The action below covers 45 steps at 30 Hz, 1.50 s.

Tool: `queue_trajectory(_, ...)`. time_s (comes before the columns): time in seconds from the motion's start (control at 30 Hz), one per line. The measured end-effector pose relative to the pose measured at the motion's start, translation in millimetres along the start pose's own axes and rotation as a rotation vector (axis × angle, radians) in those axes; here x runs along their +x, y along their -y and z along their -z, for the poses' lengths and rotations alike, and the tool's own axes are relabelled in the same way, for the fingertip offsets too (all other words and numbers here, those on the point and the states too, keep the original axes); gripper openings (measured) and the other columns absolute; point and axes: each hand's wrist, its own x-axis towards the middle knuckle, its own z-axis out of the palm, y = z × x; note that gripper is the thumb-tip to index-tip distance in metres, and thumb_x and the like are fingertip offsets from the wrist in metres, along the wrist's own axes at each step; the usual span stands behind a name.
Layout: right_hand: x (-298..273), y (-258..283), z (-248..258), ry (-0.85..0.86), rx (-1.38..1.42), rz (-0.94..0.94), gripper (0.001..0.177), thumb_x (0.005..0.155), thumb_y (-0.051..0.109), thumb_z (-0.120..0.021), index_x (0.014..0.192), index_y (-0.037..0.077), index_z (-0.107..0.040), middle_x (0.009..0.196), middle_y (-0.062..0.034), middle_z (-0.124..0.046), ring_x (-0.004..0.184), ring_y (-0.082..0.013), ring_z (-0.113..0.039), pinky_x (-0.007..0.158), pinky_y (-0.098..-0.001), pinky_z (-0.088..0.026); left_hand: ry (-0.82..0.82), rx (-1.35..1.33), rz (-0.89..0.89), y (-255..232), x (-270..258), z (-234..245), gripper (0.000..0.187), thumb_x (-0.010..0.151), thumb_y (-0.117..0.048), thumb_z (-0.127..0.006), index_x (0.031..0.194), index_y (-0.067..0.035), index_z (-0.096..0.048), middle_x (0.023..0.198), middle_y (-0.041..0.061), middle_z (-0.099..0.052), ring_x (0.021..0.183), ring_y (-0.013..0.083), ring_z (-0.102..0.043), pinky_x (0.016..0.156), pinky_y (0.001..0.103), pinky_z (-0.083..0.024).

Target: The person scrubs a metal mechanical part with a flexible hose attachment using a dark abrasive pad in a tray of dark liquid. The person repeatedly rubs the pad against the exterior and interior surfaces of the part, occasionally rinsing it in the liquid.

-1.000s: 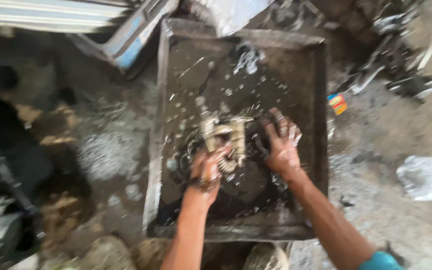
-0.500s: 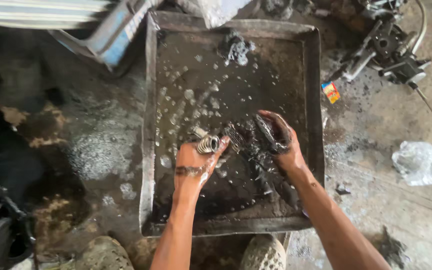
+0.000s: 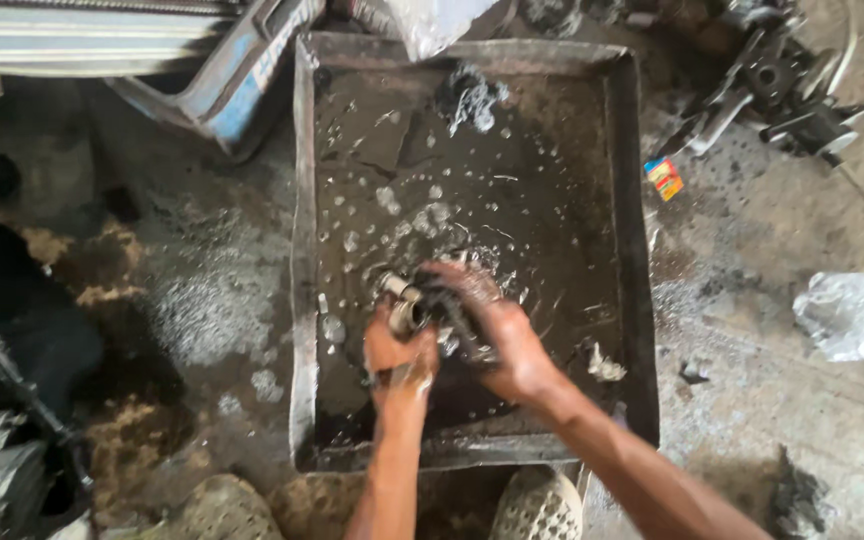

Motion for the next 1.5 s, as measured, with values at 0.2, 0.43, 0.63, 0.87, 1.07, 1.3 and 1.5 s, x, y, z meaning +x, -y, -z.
queue_trajectory(0.2,11.0,-29.7,-16.2,-0.027,-0.048,-0.276,0.039,0.090,-0.001,-0.063,0.128,0.001,-0.060,0.120,-0.0226,-0.068,0.111,-0.0398,-0.069,0.092,-0.0420,-0.055,-0.015,0.012,-0.001,-10.4,2.8,3.8,0.039,0.075,-0.026,-0.080,0.107,-0.005,-0.072,0.091,0.012,-0.079,0.084,0.0268,-0.078,0.076,0.038,-0.059)
queue_trajectory(0.43,6.0,-118.8,16.8,-0.224,-0.068,-0.541,0.036,0.093,0.002,-0.060,0.128,0.003,-0.064,0.114,-0.0135,-0.074,0.106,-0.0293,-0.072,0.089,-0.0324,-0.056,-0.019,0.195,-0.112,-64.5,11.4,12.4,0.041,0.073,-0.039,-0.087,0.094,-0.007,-0.073,0.088,0.012,-0.079,0.080,0.0279,-0.076,0.071,0.039,-0.057)
queue_trajectory(0.63,-60.0,-134.9,-17.8,0.298,-0.831,-0.082,0.068,0.075,0.019,-0.071,0.136,-0.004,-0.051,0.148,-0.0336,-0.042,0.140,-0.0503,-0.036,0.116,-0.0598,-0.028,0.024,-0.370,0.028,-63.0,26.7,10.2,0.030,0.083,-0.033,-0.084,0.089,-0.006,-0.071,0.079,0.000,-0.072,0.066,0.0103,-0.059,0.060,0.030,-0.046)
queue_trajectory(0.87,-65.5,-120.8,-32.2,0.268,-1.131,0.067,0.094,0.047,0.008,-0.063,0.141,0.013,-0.060,0.143,-0.0276,-0.054,0.136,-0.0493,-0.051,0.108,-0.0597,-0.045,0.081,-0.582,-0.013,-39.1,38.3,13.6,0.029,0.089,-0.029,-0.084,0.085,-0.010,-0.062,0.082,-0.006,-0.058,0.074,0.0044,-0.052,0.066,0.024,-0.046)
queue_trajectory(1.07,-55.5,-167.5,26.6,-0.004,-0.892,-0.235,0.016,0.086,0.010,-0.066,0.101,0.004,-0.069,0.080,-0.0145,-0.068,0.073,-0.0313,-0.066,0.067,-0.0453,-0.055,0.286,-0.344,0.005,-35.4,35.7,31.8,0.028,0.091,-0.027,-0.084,0.092,-0.002,-0.072,0.080,-0.001,-0.055,0.073,0.0101,-0.044,0.062,0.029,-0.036)
queue_trajectory(1.3,-18.6,-84.6,128.3,-0.236,1.718,-0.883,0.050,0.107,0.028,-0.069,0.130,-0.016,-0.062,0.076,-0.0067,-0.067,0.066,-0.0158,-0.067,0.054,-0.0263,-0.053,0.340,-0.592,0.046,-25.6,37.5,12.6,0.047,0.078,-0.027,-0.087,0.115,-0.002,-0.074,0.100,0.001,-0.075,0.088,0.0080,-0.065,0.078,0.025,-0.053)
queue_trajectory(1.5,38.8,11.0,151.0,-0.202,0.860,-1.048,0.037,0.102,0.028,-0.067,0.136,0.016,-0.072,0.100,-0.0149,-0.074,0.068,-0.0126,-0.063,0.053,-0.0206,-0.051,0.397,-0.599,0.025,-26.0,28.5,-2.0,0.037,0.083,-0.023,-0.084,0.111,-0.001,-0.075,0.100,0.002,-0.075,0.087,0.0090,-0.066,0.077,0.027,-0.055)
